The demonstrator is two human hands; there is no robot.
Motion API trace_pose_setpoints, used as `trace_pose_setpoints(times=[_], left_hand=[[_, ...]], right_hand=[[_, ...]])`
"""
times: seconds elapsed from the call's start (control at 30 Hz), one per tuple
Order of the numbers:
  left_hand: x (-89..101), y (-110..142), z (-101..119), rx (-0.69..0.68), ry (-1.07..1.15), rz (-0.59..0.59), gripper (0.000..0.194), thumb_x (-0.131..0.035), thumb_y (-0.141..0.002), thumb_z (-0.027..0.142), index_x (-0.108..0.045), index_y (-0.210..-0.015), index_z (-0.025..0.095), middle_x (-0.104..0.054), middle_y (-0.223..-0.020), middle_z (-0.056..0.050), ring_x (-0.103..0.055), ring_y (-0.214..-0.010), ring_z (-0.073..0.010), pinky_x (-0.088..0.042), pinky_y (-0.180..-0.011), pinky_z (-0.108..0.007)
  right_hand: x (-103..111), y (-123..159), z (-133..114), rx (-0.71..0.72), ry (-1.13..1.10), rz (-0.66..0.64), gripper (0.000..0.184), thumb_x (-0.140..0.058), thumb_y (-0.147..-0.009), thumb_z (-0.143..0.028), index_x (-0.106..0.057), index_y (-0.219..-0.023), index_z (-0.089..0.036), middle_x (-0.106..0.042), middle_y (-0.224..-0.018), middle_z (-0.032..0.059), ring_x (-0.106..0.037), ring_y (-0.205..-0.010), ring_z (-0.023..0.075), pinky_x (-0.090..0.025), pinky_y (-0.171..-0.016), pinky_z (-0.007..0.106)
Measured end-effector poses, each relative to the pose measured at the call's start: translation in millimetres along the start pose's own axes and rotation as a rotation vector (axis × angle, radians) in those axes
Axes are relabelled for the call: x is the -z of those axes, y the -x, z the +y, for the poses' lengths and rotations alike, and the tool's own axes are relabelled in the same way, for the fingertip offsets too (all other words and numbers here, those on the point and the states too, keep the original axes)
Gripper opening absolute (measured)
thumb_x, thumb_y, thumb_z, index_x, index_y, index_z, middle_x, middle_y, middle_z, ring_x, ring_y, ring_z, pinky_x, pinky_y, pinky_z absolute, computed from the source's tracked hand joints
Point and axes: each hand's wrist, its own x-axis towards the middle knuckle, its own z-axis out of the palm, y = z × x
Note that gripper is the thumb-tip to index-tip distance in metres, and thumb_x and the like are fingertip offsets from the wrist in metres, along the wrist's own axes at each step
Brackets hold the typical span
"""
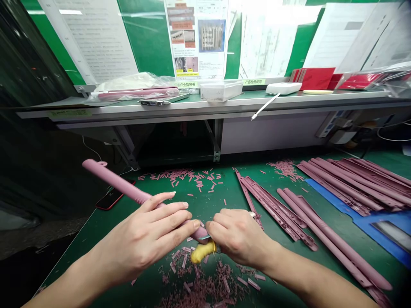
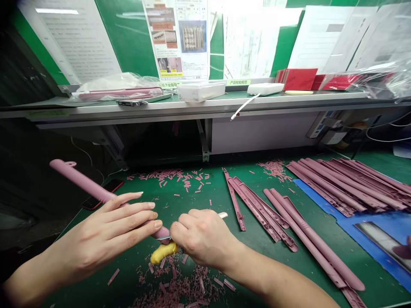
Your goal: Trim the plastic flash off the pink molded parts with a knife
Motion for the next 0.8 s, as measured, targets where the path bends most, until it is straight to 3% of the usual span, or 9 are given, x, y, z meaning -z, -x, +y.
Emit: trace_pose_setpoints(times=[0.13, 0.33, 0.63, 0.8], left_hand=[[-4.8, 8.6, 7.5, 0.075, 0.033, 0.05, 0.04, -0.045, -0.089, 0.005, -0.052, -0.128, 0.013, -0.066, -0.116, -0.011, -0.057, -0.111, -0.0238, -0.041, -0.099, -0.043], [-24.5, 18.0, 25.8, 0.239, 0.132, 0.193, 0.059, -0.056, -0.082, -0.001, -0.043, -0.138, 0.011, -0.064, -0.117, -0.014, -0.059, -0.104, -0.022, -0.048, -0.082, -0.034], [-26.2, 16.5, 30.9, 0.302, 0.104, 0.192, 0.051, -0.056, -0.085, 0.005, -0.047, -0.135, 0.014, -0.067, -0.116, -0.012, -0.064, -0.099, -0.0207, -0.053, -0.078, -0.034], [-28.9, 18.5, 34.8, 0.343, 0.111, 0.186, 0.049, -0.055, -0.086, 0.007, -0.048, -0.134, 0.015, -0.067, -0.119, -0.009, -0.064, -0.104, -0.0195, -0.054, -0.084, -0.032]], right_hand=[[3.9, -1.3, -1.9, -0.01, 0.011, 0.105, 0.036, -0.035, -0.1, -0.025, -0.05, -0.068, -0.018, -0.046, -0.058, -0.0006, -0.031, -0.053, 0.0142, -0.016, -0.052, 0.031], [3.6, 0.9, -1.0, -0.045, -0.003, 0.124, 0.032, -0.033, -0.097, -0.018, -0.056, -0.074, -0.016, -0.047, -0.06, 0.0009, -0.033, -0.054, 0.0148, -0.019, -0.053, 0.03], [3.7, -2.5, 0.0, -0.135, -0.041, 0.147, 0.034, -0.035, -0.099, -0.03, -0.059, -0.08, -0.016, -0.048, -0.061, 0.0006, -0.036, -0.054, 0.0143, -0.02, -0.051, 0.029], [1.2, -2.0, -1.5, -0.106, -0.016, 0.141, 0.037, -0.03, -0.099, -0.023, -0.058, -0.076, -0.017, -0.048, -0.06, 0.0005, -0.034, -0.054, 0.0146, -0.02, -0.052, 0.029]])
